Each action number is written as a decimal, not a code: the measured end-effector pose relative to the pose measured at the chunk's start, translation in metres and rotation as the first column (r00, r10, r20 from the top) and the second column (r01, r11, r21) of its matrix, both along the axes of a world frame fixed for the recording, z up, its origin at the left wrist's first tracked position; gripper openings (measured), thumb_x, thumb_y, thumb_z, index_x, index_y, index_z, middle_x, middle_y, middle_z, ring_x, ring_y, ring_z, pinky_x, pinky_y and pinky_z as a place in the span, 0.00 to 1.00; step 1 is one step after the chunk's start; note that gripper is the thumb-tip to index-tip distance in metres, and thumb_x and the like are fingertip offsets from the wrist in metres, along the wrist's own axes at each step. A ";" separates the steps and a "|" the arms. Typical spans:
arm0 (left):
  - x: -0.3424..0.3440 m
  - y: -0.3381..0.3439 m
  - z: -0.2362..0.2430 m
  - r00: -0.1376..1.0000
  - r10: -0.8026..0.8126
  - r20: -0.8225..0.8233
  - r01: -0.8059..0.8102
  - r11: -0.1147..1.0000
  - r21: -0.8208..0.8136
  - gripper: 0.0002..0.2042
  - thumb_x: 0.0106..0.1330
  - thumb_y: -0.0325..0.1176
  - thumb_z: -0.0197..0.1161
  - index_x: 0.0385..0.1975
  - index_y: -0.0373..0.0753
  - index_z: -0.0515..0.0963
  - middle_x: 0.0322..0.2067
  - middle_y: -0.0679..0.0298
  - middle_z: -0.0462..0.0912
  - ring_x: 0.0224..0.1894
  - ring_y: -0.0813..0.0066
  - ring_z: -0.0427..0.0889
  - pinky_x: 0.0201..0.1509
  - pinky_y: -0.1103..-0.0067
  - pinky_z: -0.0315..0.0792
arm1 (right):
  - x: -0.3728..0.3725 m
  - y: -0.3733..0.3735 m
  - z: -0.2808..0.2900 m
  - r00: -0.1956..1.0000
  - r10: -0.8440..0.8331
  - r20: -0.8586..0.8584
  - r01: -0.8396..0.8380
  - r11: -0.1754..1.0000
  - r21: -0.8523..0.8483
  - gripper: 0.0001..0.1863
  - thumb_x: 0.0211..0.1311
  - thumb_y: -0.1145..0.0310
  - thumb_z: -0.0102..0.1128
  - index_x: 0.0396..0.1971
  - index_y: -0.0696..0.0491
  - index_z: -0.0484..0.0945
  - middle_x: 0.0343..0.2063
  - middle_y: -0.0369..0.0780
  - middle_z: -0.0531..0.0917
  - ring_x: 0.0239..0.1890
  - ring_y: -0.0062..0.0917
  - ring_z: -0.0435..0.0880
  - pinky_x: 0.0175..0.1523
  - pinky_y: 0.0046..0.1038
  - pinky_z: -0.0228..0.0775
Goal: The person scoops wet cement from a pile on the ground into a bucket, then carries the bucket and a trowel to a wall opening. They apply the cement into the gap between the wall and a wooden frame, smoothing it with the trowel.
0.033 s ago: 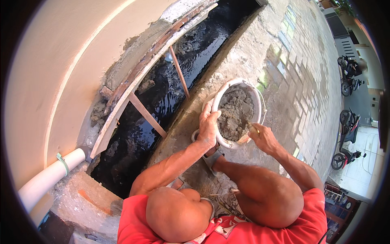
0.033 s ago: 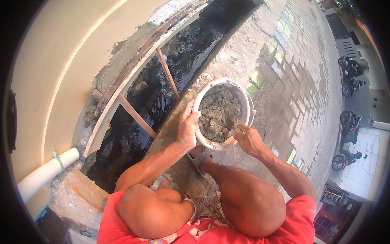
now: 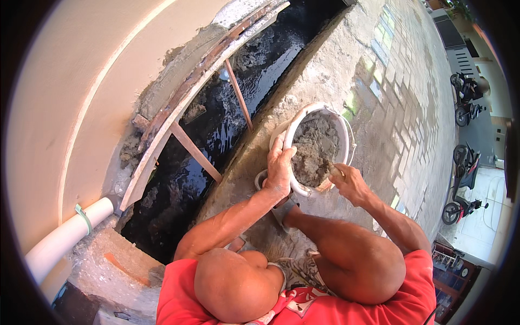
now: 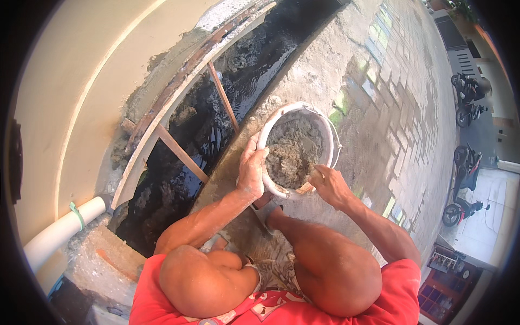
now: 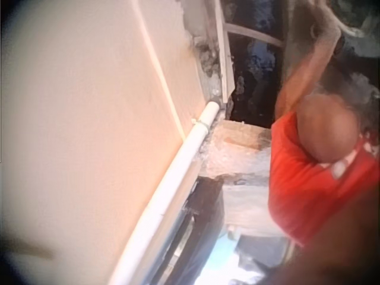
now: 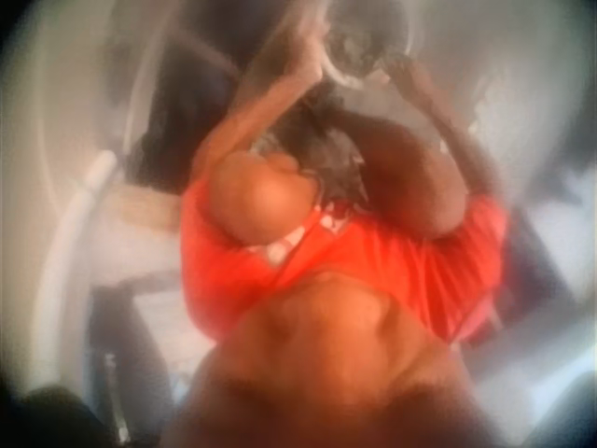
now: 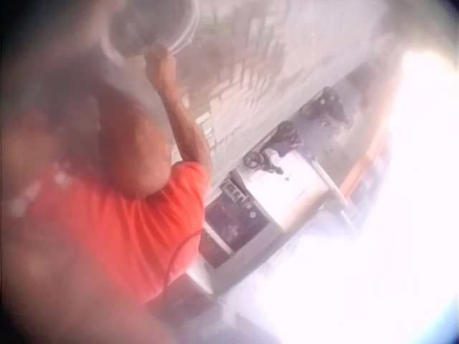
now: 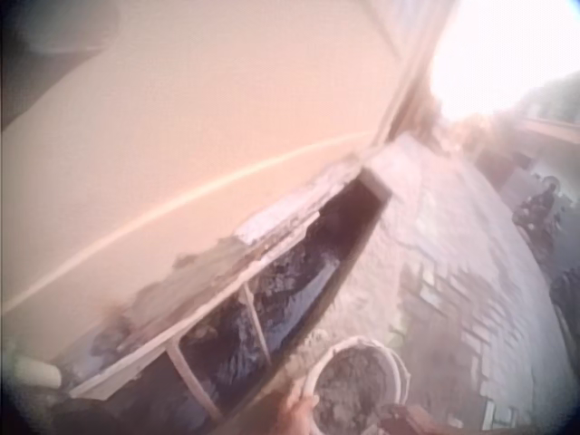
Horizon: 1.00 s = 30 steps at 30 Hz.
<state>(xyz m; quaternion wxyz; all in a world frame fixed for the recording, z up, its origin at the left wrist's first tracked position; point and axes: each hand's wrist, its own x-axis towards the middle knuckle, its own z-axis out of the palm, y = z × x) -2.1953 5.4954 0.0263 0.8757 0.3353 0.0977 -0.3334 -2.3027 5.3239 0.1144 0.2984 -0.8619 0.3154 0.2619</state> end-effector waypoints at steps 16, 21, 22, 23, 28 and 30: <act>0.005 0.020 -0.005 0.998 0.034 -0.044 -0.044 0.969 -0.244 0.28 0.74 0.50 0.39 0.64 0.34 0.60 0.61 0.57 0.67 0.63 0.67 0.65 0.70 0.70 0.54 | 0.004 0.057 0.010 0.930 -0.332 -0.157 0.368 0.838 0.402 0.13 0.65 0.63 0.53 0.41 0.58 0.74 0.21 0.35 0.75 0.20 0.17 0.72 0.23 0.23 0.64; 0.011 0.021 -0.013 0.999 -0.001 0.046 0.013 0.965 -0.263 0.29 0.75 0.51 0.38 0.65 0.35 0.59 0.64 0.57 0.64 0.67 0.66 0.61 0.71 0.69 0.52 | -0.008 0.037 0.019 0.948 -0.310 -0.073 0.306 0.820 0.485 0.14 0.64 0.63 0.53 0.42 0.58 0.75 0.21 0.36 0.75 0.20 0.17 0.73 0.23 0.23 0.65; 0.011 0.021 -0.017 0.999 -0.007 0.041 0.017 0.968 -0.252 0.29 0.75 0.51 0.39 0.66 0.35 0.58 0.64 0.57 0.64 0.67 0.66 0.61 0.72 0.69 0.51 | -0.012 0.030 0.019 0.950 -0.306 -0.062 0.297 0.824 0.482 0.14 0.63 0.63 0.53 0.42 0.58 0.75 0.21 0.36 0.75 0.20 0.17 0.73 0.23 0.23 0.65; 0.011 0.020 -0.022 0.999 -0.011 0.036 0.020 0.970 -0.242 0.29 0.75 0.51 0.39 0.66 0.35 0.58 0.64 0.57 0.63 0.67 0.66 0.60 0.72 0.69 0.51 | -0.014 0.022 0.020 0.953 -0.296 -0.061 0.290 0.841 0.457 0.16 0.63 0.64 0.53 0.44 0.58 0.76 0.21 0.36 0.76 0.20 0.18 0.74 0.24 0.24 0.66; 0.030 0.051 -0.032 0.995 -0.058 0.078 0.077 0.959 -0.274 0.33 0.72 0.55 0.43 0.66 0.33 0.58 0.65 0.56 0.62 0.67 0.65 0.59 0.72 0.68 0.50 | 0.000 0.017 0.049 0.967 -0.237 -0.091 0.254 0.896 0.363 0.18 0.62 0.65 0.53 0.48 0.60 0.75 0.20 0.37 0.76 0.20 0.19 0.75 0.25 0.24 0.67; 0.026 0.061 -0.044 1.000 -0.015 0.017 0.017 0.997 -0.079 0.34 0.70 0.55 0.48 0.64 0.30 0.59 0.62 0.52 0.65 0.65 0.63 0.63 0.70 0.67 0.52 | 0.008 0.017 0.062 0.971 -0.208 -0.116 0.235 0.914 0.331 0.18 0.62 0.67 0.52 0.48 0.61 0.74 0.20 0.37 0.76 0.20 0.19 0.75 0.25 0.24 0.67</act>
